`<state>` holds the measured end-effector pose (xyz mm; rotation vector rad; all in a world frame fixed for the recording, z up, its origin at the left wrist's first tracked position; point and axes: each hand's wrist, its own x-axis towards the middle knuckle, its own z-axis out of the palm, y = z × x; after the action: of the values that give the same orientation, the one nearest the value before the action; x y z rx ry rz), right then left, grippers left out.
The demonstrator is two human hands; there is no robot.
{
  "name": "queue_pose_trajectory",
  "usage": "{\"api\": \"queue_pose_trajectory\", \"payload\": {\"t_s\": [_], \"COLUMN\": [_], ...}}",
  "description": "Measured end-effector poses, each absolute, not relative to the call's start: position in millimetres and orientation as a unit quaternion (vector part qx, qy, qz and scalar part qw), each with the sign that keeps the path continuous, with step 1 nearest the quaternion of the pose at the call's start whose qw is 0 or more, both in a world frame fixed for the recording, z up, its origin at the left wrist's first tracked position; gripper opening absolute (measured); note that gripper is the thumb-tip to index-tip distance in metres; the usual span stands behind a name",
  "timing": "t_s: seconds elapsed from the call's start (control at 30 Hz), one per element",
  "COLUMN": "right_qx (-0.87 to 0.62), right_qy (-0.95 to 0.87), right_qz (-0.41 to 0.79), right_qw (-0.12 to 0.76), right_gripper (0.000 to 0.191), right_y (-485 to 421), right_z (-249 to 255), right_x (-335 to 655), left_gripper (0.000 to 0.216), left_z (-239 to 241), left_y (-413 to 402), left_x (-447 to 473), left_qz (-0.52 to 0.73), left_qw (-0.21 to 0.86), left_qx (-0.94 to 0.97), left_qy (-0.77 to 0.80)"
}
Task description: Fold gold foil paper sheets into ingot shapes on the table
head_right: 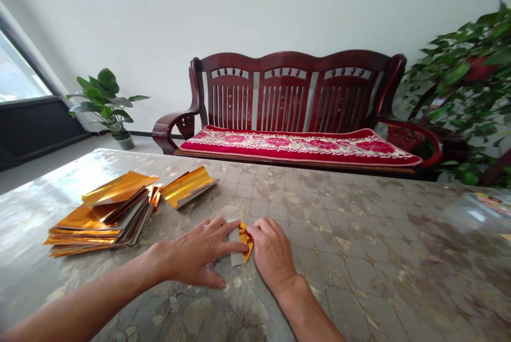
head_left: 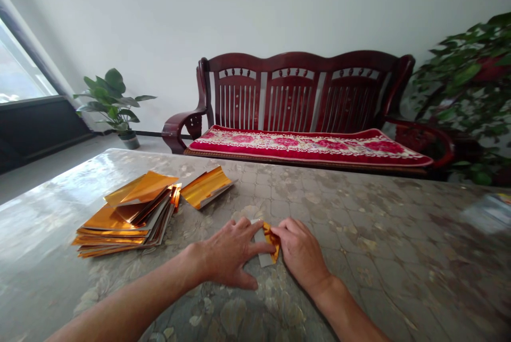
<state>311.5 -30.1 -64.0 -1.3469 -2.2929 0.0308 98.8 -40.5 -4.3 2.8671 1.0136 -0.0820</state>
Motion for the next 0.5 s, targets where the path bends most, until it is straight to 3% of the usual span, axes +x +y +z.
{"api": "queue_pose_trajectory", "payload": {"t_s": [0.27, 0.5], "right_qx": [-0.444, -0.442], "right_qy": [-0.874, -0.879], "right_qz": [-0.073, -0.052], "right_qw": [0.186, 0.170], "right_gripper": [0.012, 0.021], "right_y": [-37, -43], "right_z": [-61, -54], "right_x": [312, 315], "left_gripper": [0.087, 0.060], "left_z": [-7, -12], "left_y": [-39, -33], "left_x": [101, 99], "left_qz": [-0.011, 0.018], "left_qw": [0.061, 0.070], "left_qx": [0.934, 0.930], "left_qy": [0.352, 0.360]}}
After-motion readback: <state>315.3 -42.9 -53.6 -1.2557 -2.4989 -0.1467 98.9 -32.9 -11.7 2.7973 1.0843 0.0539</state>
